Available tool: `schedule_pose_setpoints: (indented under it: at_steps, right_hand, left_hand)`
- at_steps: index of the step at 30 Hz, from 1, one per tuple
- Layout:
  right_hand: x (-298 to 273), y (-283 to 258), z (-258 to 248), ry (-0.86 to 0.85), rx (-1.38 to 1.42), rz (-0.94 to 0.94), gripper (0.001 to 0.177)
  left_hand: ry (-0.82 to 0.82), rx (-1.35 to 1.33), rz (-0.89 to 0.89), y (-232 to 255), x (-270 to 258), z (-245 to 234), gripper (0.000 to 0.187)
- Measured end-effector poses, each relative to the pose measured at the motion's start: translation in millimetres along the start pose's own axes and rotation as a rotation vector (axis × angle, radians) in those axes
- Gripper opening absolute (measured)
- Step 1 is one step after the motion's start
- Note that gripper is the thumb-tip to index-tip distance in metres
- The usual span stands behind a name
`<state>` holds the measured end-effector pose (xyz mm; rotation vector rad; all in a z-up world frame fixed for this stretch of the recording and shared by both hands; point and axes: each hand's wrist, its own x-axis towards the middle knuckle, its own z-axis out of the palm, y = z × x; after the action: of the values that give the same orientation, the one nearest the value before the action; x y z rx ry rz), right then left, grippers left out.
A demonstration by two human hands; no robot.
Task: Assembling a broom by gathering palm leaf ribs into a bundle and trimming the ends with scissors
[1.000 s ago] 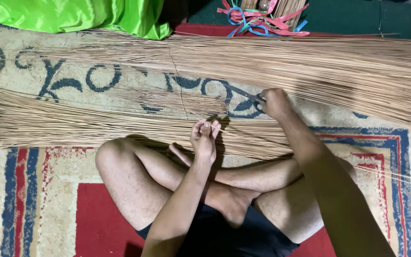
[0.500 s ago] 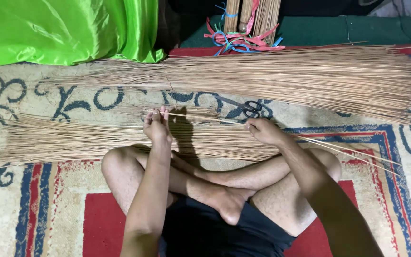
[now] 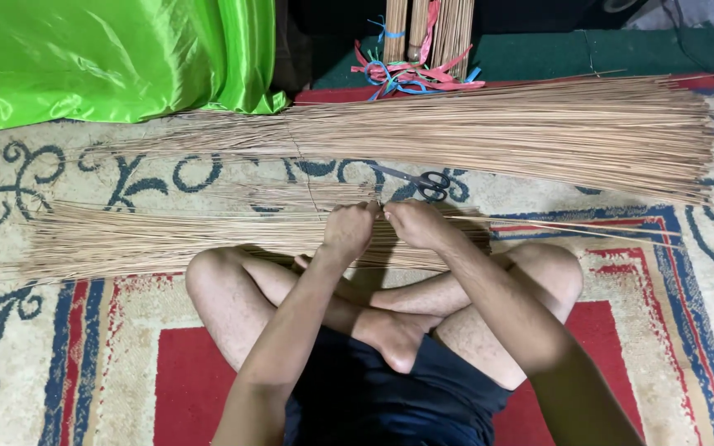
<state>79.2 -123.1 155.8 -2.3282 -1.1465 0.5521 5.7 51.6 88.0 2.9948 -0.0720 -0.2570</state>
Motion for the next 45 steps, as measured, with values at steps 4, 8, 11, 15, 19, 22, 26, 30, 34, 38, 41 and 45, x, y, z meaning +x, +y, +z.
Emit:
schedule_pose_setpoints:
  at_steps: [4,8,11,15,19,22,26,30,34,38,41,45]
  right_hand:
    - [-31.9,3.9,-19.4,0.002,0.031,0.017,0.024]
    - [-54.0,67.3,-18.8,0.056,-0.088,0.029,0.026]
    - [-63.2,86.4,-23.7,0.072,-0.123,0.025,0.023]
    - [-58.7,81.8,-14.8,0.093,-0.163,0.039,0.021]
    - [-39.4,51.0,14.3,0.111,-0.050,0.057,0.024]
    - [-22.9,32.2,29.4,0.107,-0.046,0.014,0.025]
    - [-13.4,32.5,40.4,0.139,-0.105,-0.025,0.021]
    - [-10.0,95.3,74.3,0.266,-0.311,-0.043,0.022]
    - [-32.8,109.3,62.5,0.365,-0.534,-0.008,0.021]
    - [-39.3,116.5,68.1,0.448,-0.572,0.018,0.014]
    - [-37.8,99.7,70.2,0.459,-0.510,-0.001,0.014]
    - [-36.6,90.3,75.6,0.499,-0.475,-0.042,0.012]
  left_hand:
    - [-0.114,-0.059,-0.055,-12.3,-42.4,-74.0,0.015]
    - [-0.082,-0.070,-0.164,-87.6,-45.2,-19.8,0.033]
    - [-0.038,-0.029,-0.174,-126.1,-55.5,-7.6,0.025]
    - [-0.073,0.080,-0.119,-94.2,-71.2,-55.7,0.037]
    - [-0.076,0.065,-0.053,-19.2,-64.6,-90.7,0.045]
    - [-0.030,0.032,0.057,14.7,-45.9,-67.8,0.042]
    - [0.078,0.063,0.030,20.4,-39.2,-54.3,0.024]
    - [-0.014,0.092,-0.070,-16.3,-53.0,-38.2,0.023]
    - [-0.039,0.080,-0.143,-58.7,-65.5,-41.3,0.025]
    - [0.008,0.141,-0.167,-80.6,-70.3,-30.2,0.029]
    - [0.041,0.108,-0.098,-50.1,-78.4,-58.1,0.026]
    - [0.168,0.088,0.008,-30.6,-76.1,-45.9,0.025]
